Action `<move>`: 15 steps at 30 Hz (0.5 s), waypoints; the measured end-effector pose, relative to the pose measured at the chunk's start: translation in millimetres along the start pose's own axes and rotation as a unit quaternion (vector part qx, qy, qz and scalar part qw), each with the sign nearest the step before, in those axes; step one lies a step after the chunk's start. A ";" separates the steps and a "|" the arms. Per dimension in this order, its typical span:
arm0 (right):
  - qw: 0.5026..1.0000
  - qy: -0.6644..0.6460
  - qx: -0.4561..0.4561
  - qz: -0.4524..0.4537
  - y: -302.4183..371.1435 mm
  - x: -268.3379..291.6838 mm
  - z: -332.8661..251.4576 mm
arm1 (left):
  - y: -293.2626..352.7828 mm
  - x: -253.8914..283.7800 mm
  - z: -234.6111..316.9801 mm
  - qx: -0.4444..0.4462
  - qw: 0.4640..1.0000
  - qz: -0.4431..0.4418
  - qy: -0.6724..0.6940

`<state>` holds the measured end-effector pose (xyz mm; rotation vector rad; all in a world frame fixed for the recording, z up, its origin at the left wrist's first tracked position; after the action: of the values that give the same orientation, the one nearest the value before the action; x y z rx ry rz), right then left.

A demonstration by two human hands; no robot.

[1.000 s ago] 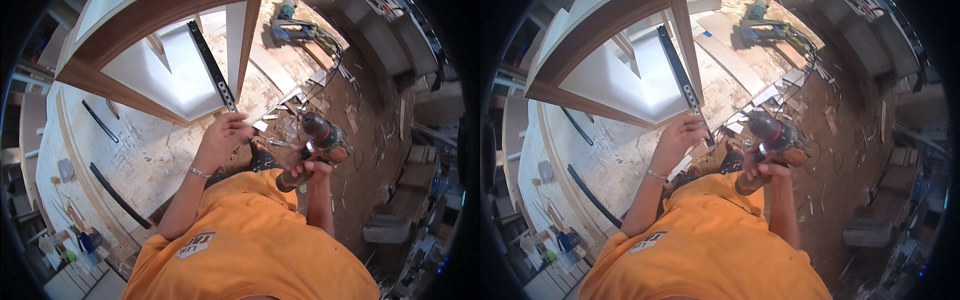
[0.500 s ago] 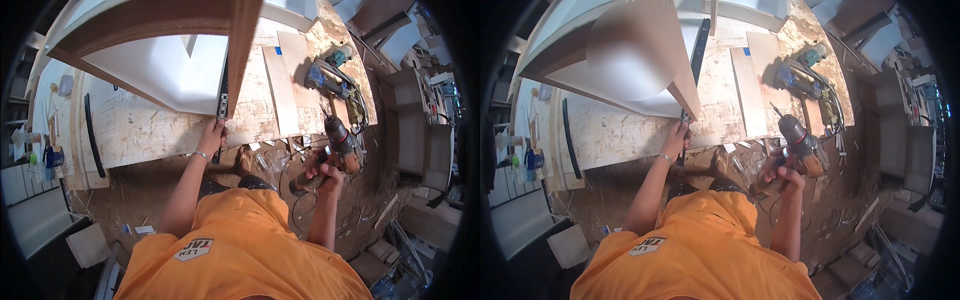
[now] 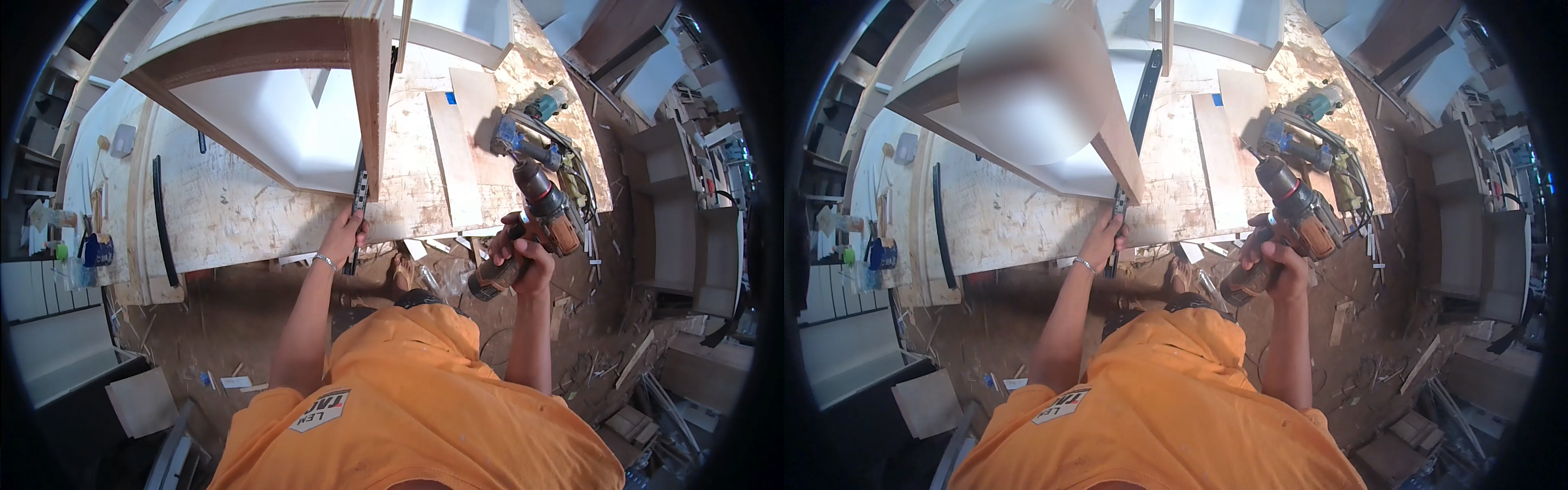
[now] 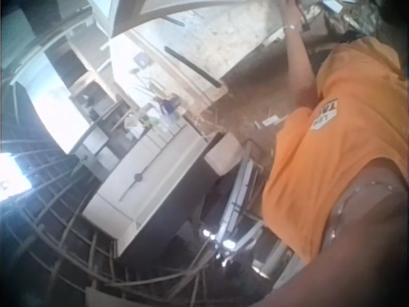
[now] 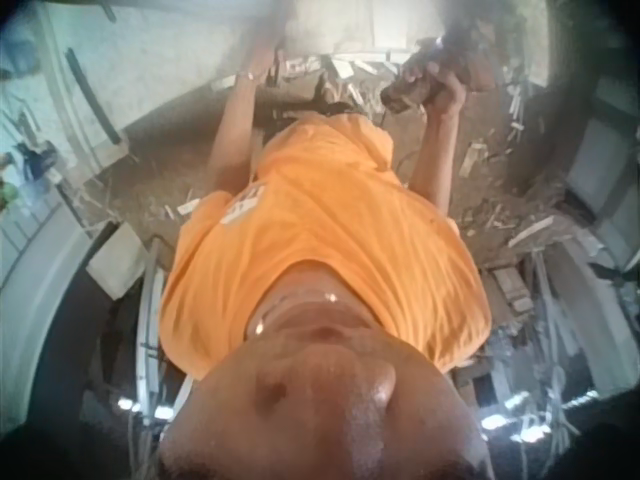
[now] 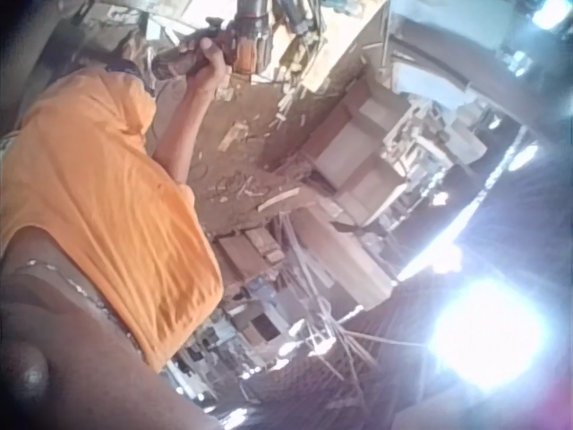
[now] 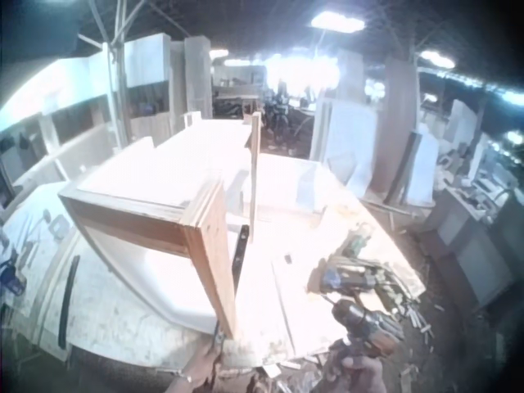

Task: The person retrieves metal drawer slides from a cabinet, positions one on the side of a wooden drawer box, and attaches it using a power drill.

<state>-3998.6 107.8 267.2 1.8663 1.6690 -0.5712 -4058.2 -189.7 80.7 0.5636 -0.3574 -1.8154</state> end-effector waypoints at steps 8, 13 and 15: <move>1.000 -0.005 -0.004 -0.004 -15.2 8.1 -6.1 | 27.4 10.3 2.0 0.010 0.995 0.045 -0.090; 1.000 -0.020 -0.014 0.003 -21.8 11.0 -8.4 | 45.5 21.6 -11.2 0.018 0.996 0.041 -0.079; 1.000 -0.010 -0.021 0.008 -23.9 15.2 -10.7 | 52.3 29.0 -21.3 0.041 0.997 0.034 -0.055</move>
<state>-4020.8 127.8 262.3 1.8365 1.6402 -0.5434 -4011.5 -232.6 83.6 0.5029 -0.5209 -1.7758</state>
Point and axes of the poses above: each hand's wrist, its own y-axis away from the middle knuckle, its own x-axis out of the back of the hand, z = x × y, the point moved 9 cm from there along -y, towards the middle knuckle, and after that the axes turned 13 degrees about -y, right-handed, at the moved point
